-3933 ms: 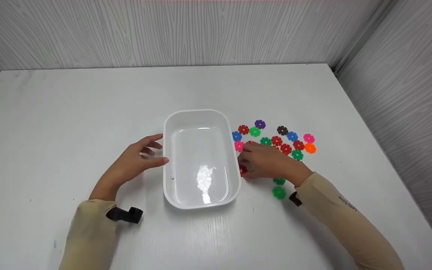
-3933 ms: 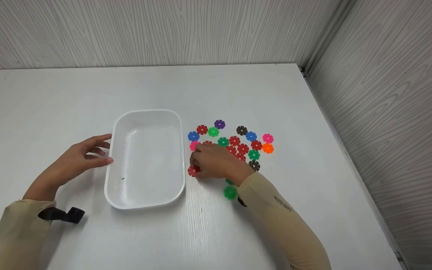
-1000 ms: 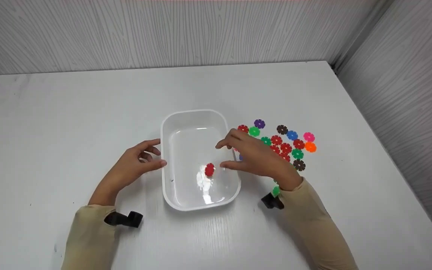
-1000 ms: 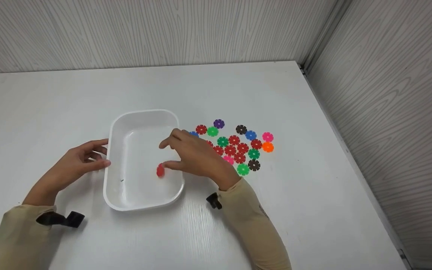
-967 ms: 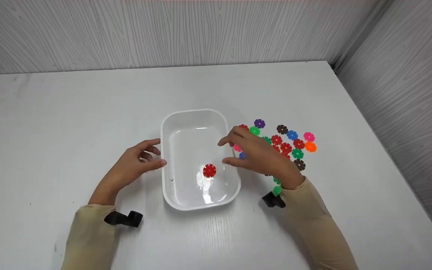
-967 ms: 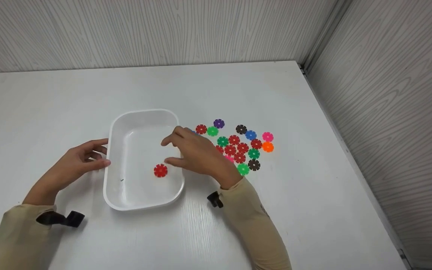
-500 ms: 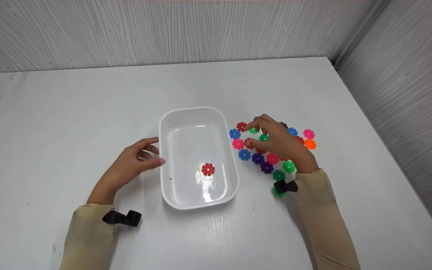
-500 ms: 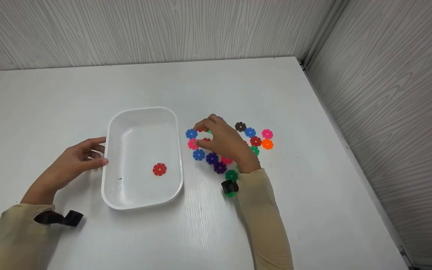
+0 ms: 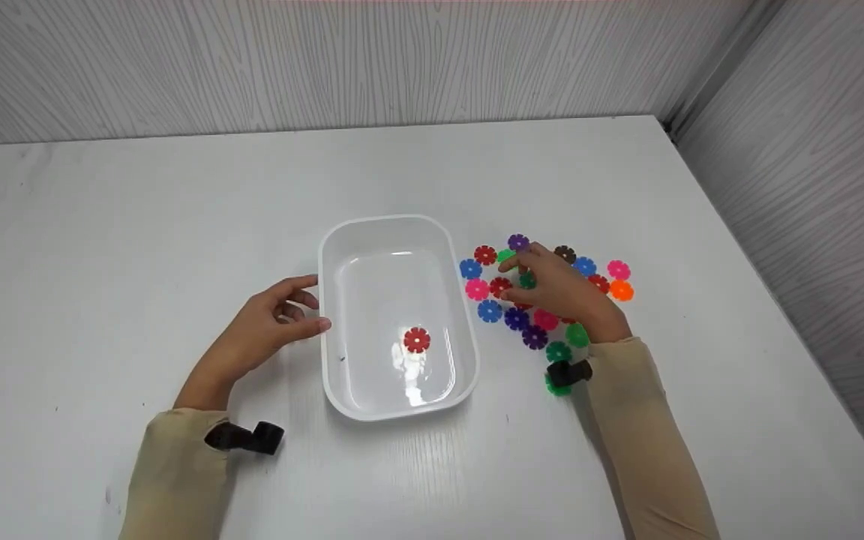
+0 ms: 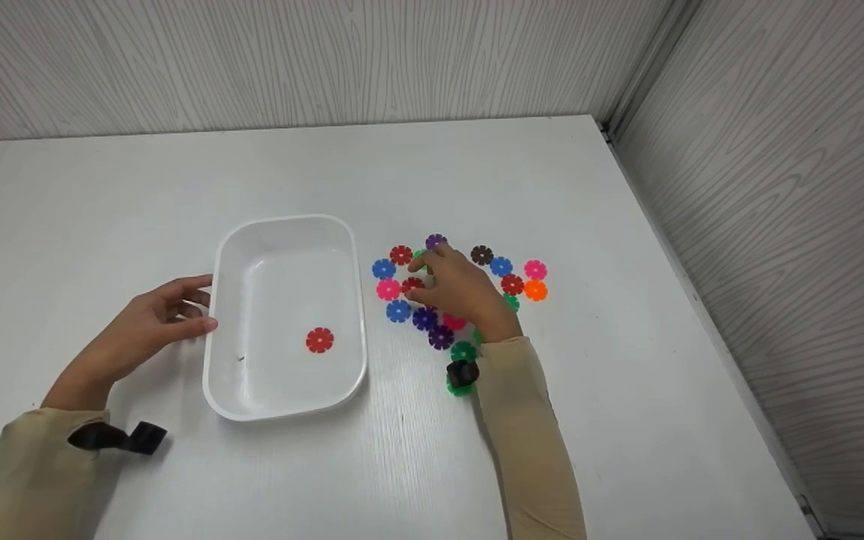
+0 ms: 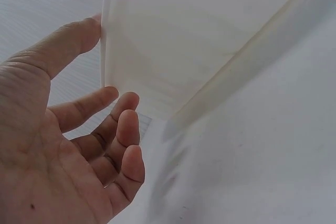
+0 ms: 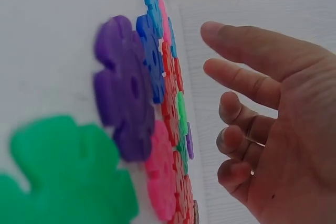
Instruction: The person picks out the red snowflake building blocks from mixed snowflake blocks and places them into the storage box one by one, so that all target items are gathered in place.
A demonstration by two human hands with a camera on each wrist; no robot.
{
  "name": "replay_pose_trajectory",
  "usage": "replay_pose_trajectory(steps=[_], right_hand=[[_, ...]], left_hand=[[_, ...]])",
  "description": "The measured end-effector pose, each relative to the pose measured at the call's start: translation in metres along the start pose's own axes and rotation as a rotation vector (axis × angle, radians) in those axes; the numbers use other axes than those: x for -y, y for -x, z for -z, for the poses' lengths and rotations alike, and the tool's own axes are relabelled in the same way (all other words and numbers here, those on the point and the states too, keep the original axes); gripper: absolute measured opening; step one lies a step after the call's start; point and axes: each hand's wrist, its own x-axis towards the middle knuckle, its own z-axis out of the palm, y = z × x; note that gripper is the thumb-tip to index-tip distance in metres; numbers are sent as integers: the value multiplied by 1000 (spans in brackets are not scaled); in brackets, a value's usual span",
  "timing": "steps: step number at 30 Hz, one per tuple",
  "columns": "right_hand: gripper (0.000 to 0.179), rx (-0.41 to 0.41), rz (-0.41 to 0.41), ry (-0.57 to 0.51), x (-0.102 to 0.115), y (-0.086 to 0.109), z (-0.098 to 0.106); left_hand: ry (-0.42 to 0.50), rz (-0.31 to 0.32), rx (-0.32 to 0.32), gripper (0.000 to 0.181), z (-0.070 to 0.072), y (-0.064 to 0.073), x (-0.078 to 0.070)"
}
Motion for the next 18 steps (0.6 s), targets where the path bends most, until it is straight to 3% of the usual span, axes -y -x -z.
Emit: replay_pose_trajectory(steps=[9,18], right_hand=[[50,47,-60,144,1,1,-3],[42,-18,-40,289,12,2,-6]], left_hand=[[-11,5,4,65,-1,-1,2],[-9,3,5,65,1,-1,1]])
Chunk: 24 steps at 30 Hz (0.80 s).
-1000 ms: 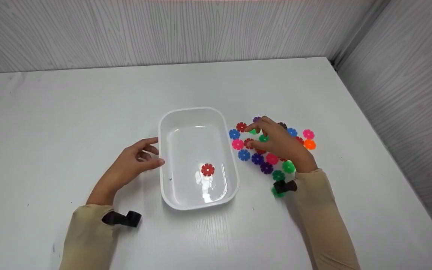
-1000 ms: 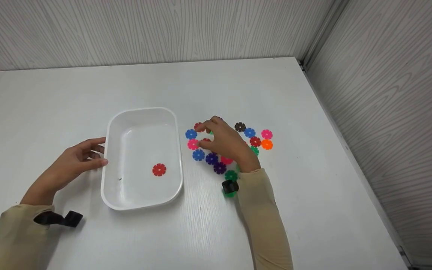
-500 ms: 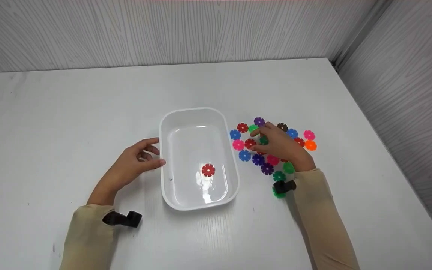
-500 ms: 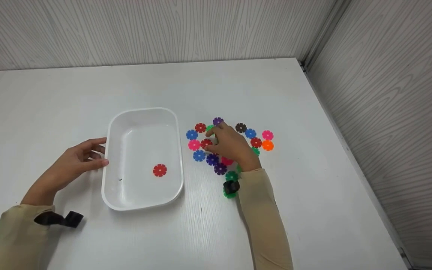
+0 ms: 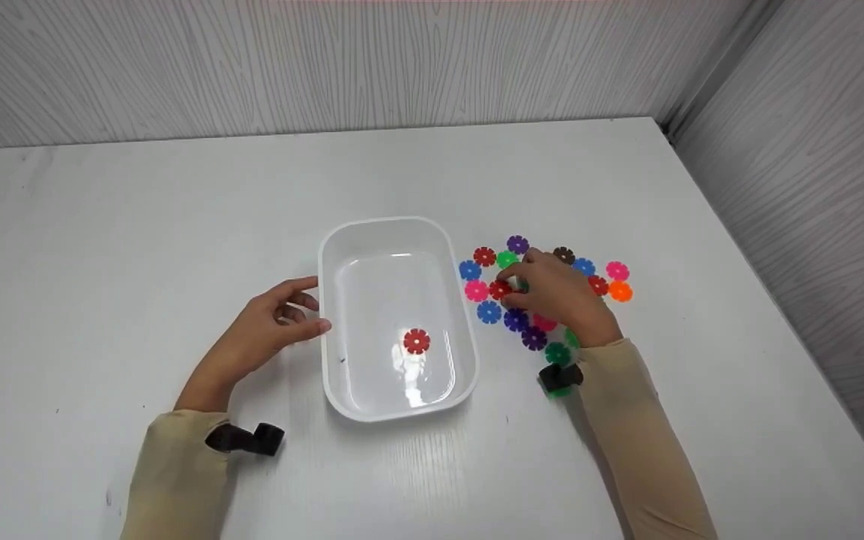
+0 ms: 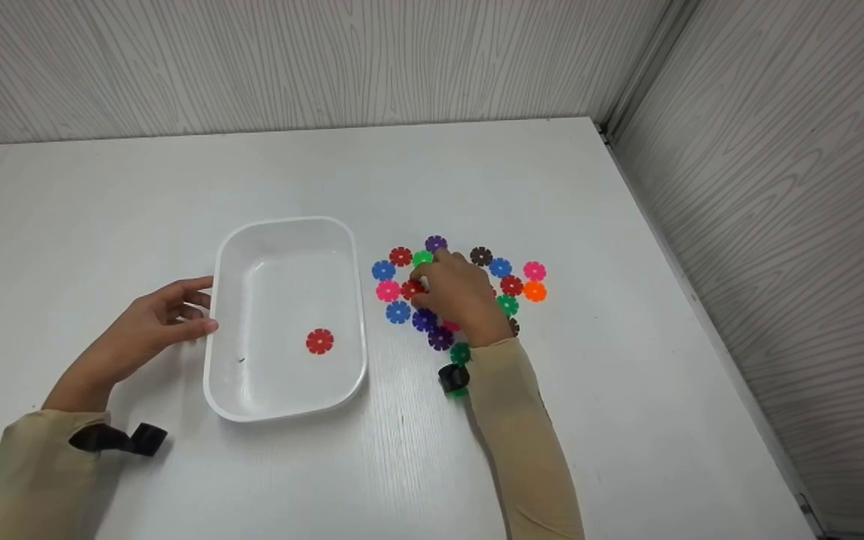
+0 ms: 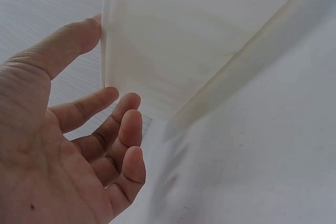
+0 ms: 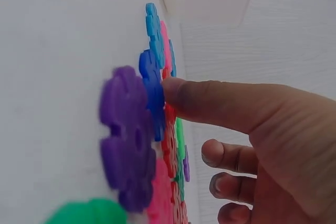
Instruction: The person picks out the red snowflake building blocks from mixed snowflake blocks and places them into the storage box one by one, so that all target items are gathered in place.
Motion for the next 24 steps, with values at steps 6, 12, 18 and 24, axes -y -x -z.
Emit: replay_pose_trajectory(steps=[6,12,18,24], right_hand=[[38,-37,21,45,6,0,-1],[41,-10,36,75,8,-2,-1],[41,21,33,45,7,-2,-1],[37,0,32,-7,6,-3,1]], left_hand=[[0,4,0,65,0,0,-1],[-3,18,0,66,1,1,-2],[2,22,1,67,1,1,-1],[-9,21,-1,67,1,0,0]])
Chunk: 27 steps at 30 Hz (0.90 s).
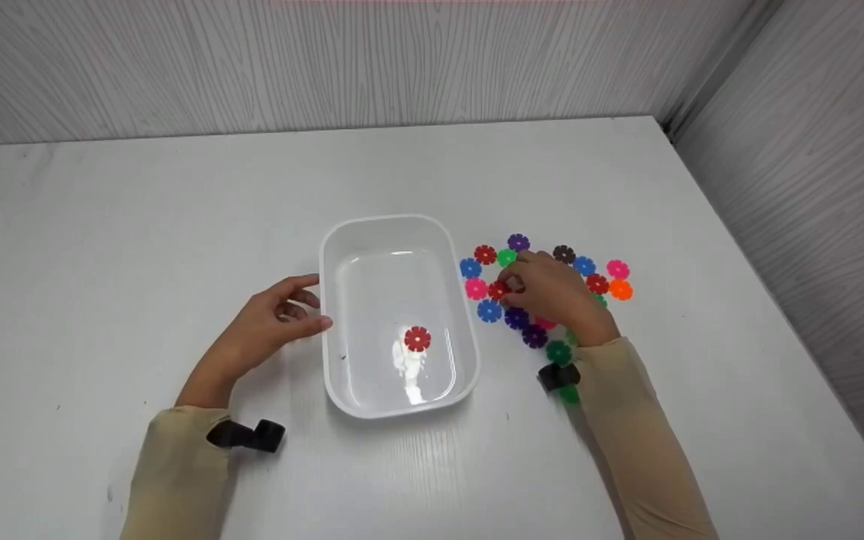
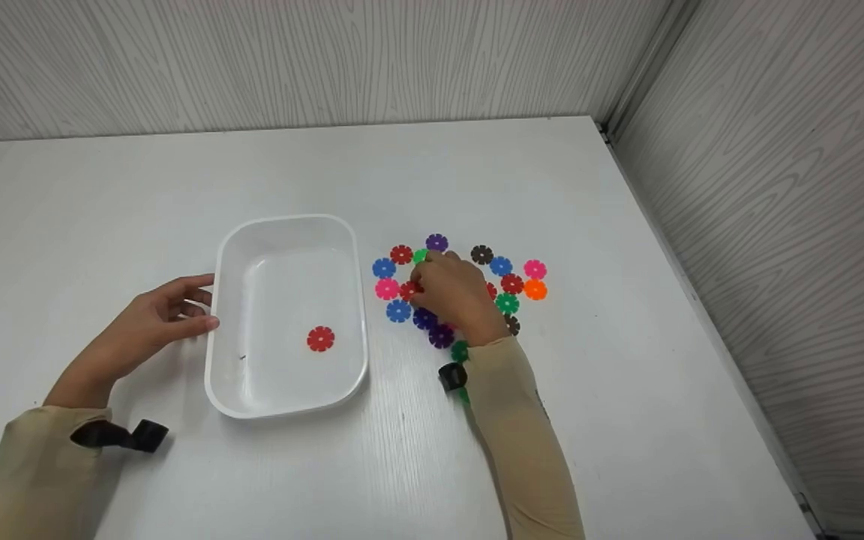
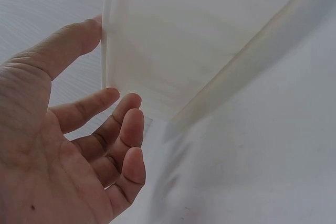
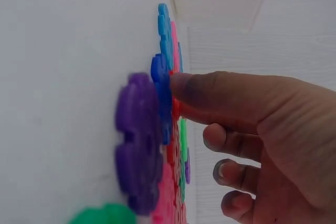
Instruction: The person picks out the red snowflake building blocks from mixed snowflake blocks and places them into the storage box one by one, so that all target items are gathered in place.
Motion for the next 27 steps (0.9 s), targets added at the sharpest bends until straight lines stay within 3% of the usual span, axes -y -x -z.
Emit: replay_pose_trajectory(steps=[13,27], right_hand=[[36,-67,25,73,5,2,-1],[39,-11,11,74,4,0,-3]], left_hand=[[-1,-5,2,67,0,2,-1],[1,-7,1,67,0,1,-1]])
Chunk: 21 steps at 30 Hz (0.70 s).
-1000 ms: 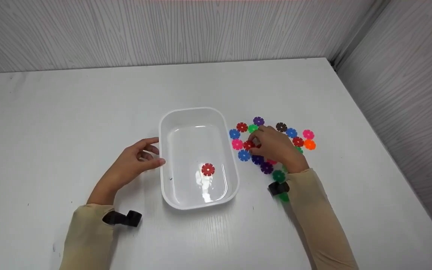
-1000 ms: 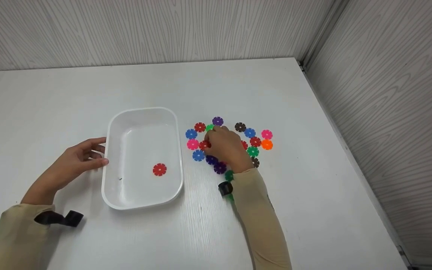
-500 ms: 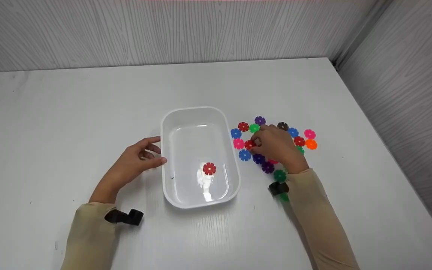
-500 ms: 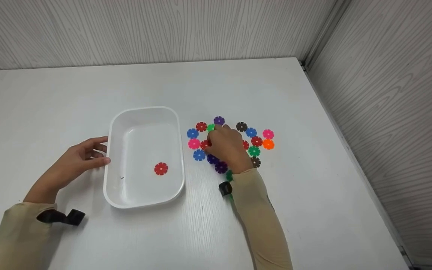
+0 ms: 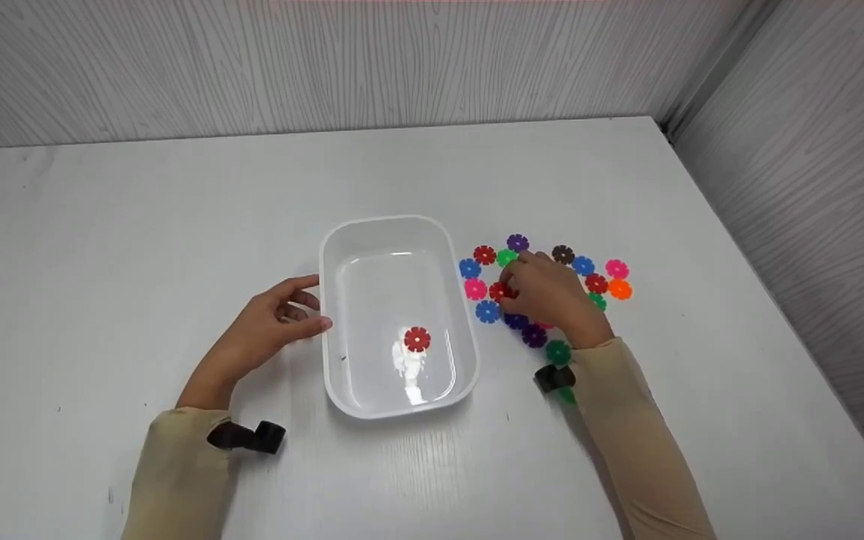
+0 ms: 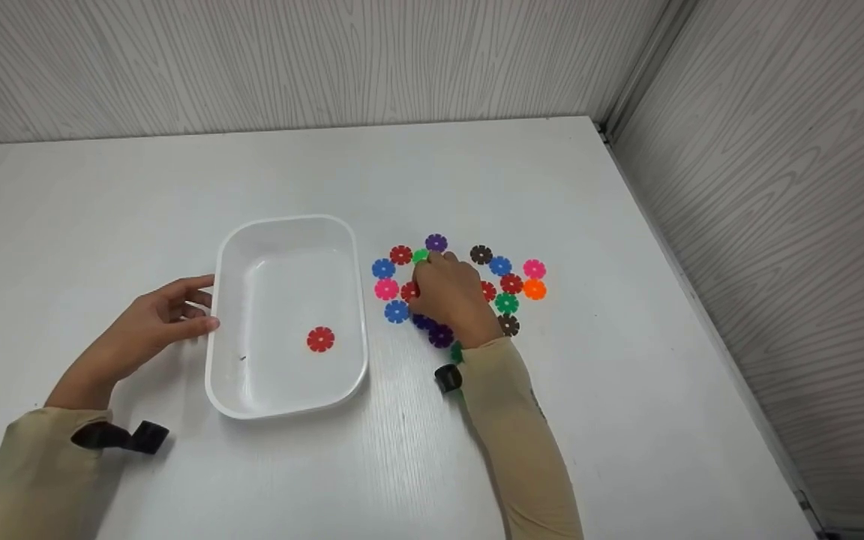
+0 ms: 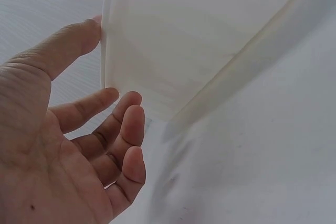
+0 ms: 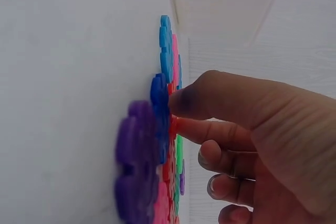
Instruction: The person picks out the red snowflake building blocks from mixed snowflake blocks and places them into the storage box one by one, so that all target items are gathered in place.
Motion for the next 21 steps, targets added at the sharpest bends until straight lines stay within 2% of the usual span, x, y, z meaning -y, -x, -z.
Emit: replay_pose_trajectory(steps=[4,8,21], right_hand=[[41,27,-13,-24,-2,-1,1],[42,21,-8,-16,-3,0,2],[43,17,16,81,-4,-2,2]], left_hand=[[0,-6,-4,67,0,0,1],[-6,-10,-3,67,0,-1,0],[-2,-11,2,66,-1,-2,0]])
